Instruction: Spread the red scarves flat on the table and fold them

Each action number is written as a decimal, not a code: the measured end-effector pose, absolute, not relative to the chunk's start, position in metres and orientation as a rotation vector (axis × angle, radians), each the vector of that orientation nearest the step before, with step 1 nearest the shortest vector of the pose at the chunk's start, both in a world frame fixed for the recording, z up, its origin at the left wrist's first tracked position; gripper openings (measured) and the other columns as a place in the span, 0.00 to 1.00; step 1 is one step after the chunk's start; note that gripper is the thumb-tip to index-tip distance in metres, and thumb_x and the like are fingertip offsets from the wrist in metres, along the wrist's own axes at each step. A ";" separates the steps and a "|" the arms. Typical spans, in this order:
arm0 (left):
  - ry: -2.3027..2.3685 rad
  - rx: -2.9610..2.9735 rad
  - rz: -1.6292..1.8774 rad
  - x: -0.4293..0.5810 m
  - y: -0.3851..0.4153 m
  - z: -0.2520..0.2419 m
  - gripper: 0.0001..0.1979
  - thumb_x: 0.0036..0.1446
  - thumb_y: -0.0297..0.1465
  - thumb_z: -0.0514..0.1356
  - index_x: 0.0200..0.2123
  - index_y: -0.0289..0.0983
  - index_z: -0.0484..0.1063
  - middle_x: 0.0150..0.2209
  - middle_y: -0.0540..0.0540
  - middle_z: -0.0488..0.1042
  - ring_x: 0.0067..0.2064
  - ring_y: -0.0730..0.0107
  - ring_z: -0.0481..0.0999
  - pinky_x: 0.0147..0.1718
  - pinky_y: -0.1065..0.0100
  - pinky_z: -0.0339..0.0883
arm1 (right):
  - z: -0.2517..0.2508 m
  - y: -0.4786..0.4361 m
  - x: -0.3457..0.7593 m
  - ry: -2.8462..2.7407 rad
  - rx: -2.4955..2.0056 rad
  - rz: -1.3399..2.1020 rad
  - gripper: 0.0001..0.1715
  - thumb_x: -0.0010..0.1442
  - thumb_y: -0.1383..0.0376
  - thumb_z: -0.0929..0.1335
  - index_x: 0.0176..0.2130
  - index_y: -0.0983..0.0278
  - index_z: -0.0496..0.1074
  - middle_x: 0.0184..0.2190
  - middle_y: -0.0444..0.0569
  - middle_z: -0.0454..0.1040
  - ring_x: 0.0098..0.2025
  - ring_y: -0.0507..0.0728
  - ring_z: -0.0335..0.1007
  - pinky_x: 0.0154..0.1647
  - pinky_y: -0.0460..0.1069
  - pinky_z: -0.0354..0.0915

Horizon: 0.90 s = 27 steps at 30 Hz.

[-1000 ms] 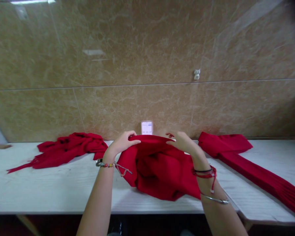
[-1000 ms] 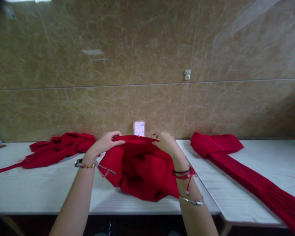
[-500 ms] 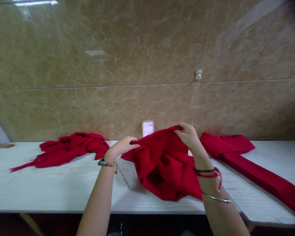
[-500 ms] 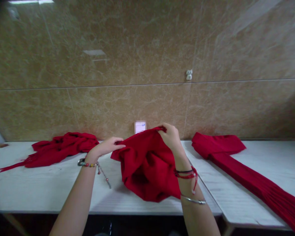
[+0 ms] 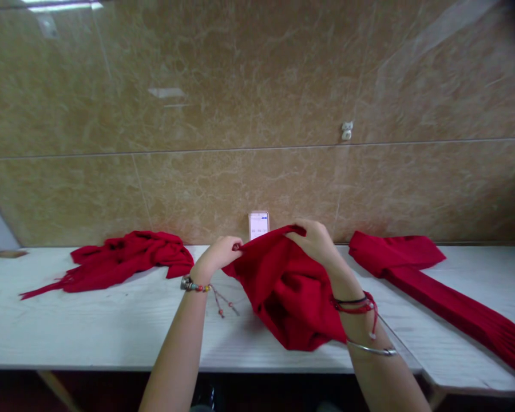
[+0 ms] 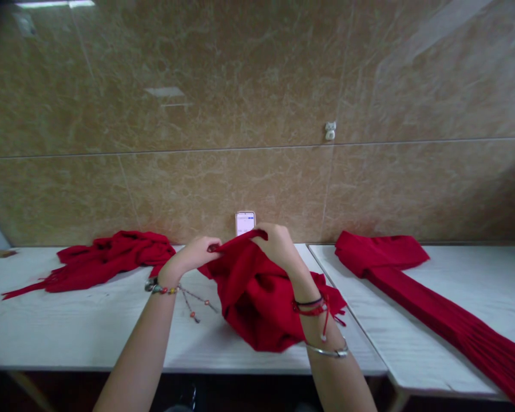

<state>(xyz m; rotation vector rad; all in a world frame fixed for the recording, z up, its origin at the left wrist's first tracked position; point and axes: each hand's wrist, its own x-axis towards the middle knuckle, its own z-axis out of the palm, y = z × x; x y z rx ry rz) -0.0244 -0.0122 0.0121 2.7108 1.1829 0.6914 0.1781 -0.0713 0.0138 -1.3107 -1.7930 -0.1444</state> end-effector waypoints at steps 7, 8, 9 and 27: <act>1.325 2.486 1.159 -0.055 0.010 0.011 0.07 0.52 0.28 0.50 0.29 0.36 0.67 0.27 0.49 0.71 0.30 0.70 0.69 0.30 0.72 0.59 | 0.008 -0.068 0.221 -1.545 -1.373 -0.149 0.11 0.49 0.62 0.66 0.34 0.66 0.72 0.29 0.49 0.74 0.31 0.56 0.69 0.34 0.49 0.63; 1.255 2.439 1.214 -0.053 0.008 0.013 0.08 0.53 0.29 0.48 0.29 0.36 0.66 0.27 0.49 0.70 0.30 0.71 0.69 0.31 0.72 0.60 | 0.008 -0.068 0.217 -1.633 -1.362 -0.123 0.14 0.48 0.62 0.67 0.37 0.65 0.72 0.31 0.49 0.75 0.33 0.56 0.69 0.36 0.50 0.64; 1.178 2.403 1.232 -0.049 0.006 0.014 0.08 0.53 0.28 0.47 0.30 0.36 0.65 0.28 0.50 0.69 0.31 0.71 0.68 0.31 0.72 0.61 | 0.007 -0.069 0.211 -1.726 -1.327 -0.091 0.19 0.47 0.61 0.69 0.41 0.65 0.70 0.35 0.50 0.74 0.36 0.56 0.69 0.38 0.50 0.64; 1.898 2.509 1.005 -0.038 -0.002 0.004 0.07 0.47 0.24 0.52 0.31 0.37 0.67 0.29 0.45 0.71 0.32 0.64 0.70 0.29 0.69 0.59 | 0.016 -0.069 0.208 -1.279 -1.286 -0.216 0.12 0.51 0.65 0.61 0.32 0.64 0.72 0.29 0.50 0.75 0.32 0.56 0.69 0.34 0.49 0.63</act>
